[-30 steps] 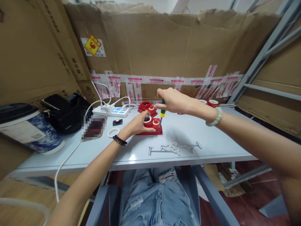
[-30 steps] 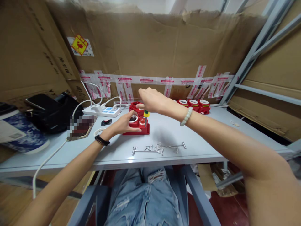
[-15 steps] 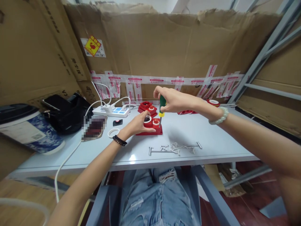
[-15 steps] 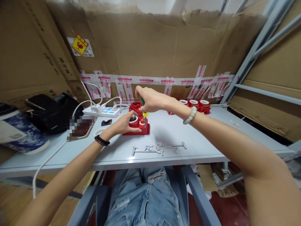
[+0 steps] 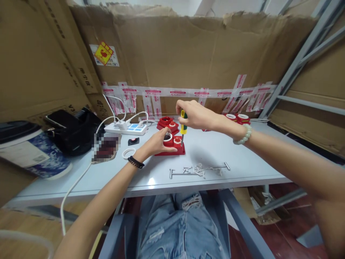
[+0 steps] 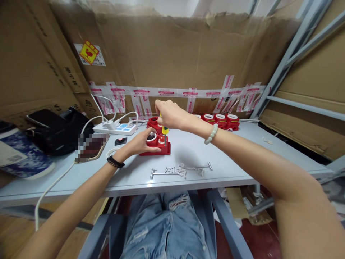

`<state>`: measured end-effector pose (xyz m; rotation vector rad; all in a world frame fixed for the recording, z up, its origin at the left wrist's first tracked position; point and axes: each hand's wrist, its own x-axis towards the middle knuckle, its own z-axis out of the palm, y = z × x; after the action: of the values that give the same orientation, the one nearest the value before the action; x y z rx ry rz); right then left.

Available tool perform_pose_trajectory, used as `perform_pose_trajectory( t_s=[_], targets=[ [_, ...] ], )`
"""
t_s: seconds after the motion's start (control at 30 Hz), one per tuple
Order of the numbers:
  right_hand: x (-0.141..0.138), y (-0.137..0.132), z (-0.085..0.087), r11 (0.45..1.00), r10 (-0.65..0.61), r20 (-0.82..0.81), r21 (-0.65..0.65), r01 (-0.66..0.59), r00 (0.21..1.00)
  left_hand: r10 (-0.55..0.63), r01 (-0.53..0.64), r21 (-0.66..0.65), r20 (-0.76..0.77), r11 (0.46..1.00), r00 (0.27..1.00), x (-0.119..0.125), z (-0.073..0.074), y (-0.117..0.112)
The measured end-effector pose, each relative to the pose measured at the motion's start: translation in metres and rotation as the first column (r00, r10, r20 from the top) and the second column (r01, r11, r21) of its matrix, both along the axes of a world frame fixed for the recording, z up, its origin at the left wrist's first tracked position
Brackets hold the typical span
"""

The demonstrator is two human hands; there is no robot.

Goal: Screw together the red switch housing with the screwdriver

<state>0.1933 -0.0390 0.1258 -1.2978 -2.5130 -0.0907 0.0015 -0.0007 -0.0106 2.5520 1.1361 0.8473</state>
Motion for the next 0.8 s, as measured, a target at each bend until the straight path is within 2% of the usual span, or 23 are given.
perform_pose_trajectory(
  t_s=[0.1,0.23,0.37,0.53,0.7,0.8],
  targets=[
    [0.001,0.0,0.001,0.997,0.052,0.004,-0.061,-0.052,0.999,-0.013,0.013,0.003,0.001,1.0,1.0,0.0,0.0,0.0],
    [0.001,-0.004,0.002,0.999,-0.004,-0.015,-0.042,0.003,1.0,-0.007,0.007,0.003,-0.005,1.0,1.0,0.0,0.0,0.0],
    [0.001,-0.004,0.002,0.997,0.023,-0.039,-0.078,-0.026,0.999,-0.001,0.001,0.003,-0.015,1.0,1.0,0.0,0.001,0.0],
    [0.003,-0.002,0.001,0.998,-0.057,0.016,-0.037,0.058,0.998,-0.006,0.006,0.007,-0.014,1.0,1.0,0.0,0.001,-0.001],
    [0.003,-0.009,0.006,0.992,0.038,-0.027,-0.121,-0.041,0.999,-0.009,0.009,0.0,-0.019,1.0,1.0,0.0,0.001,-0.001],
    [0.001,-0.012,0.006,0.993,0.025,-0.003,-0.112,-0.025,1.0,-0.002,0.002,0.006,-0.027,1.0,1.0,0.0,0.001,0.0]
  ],
)
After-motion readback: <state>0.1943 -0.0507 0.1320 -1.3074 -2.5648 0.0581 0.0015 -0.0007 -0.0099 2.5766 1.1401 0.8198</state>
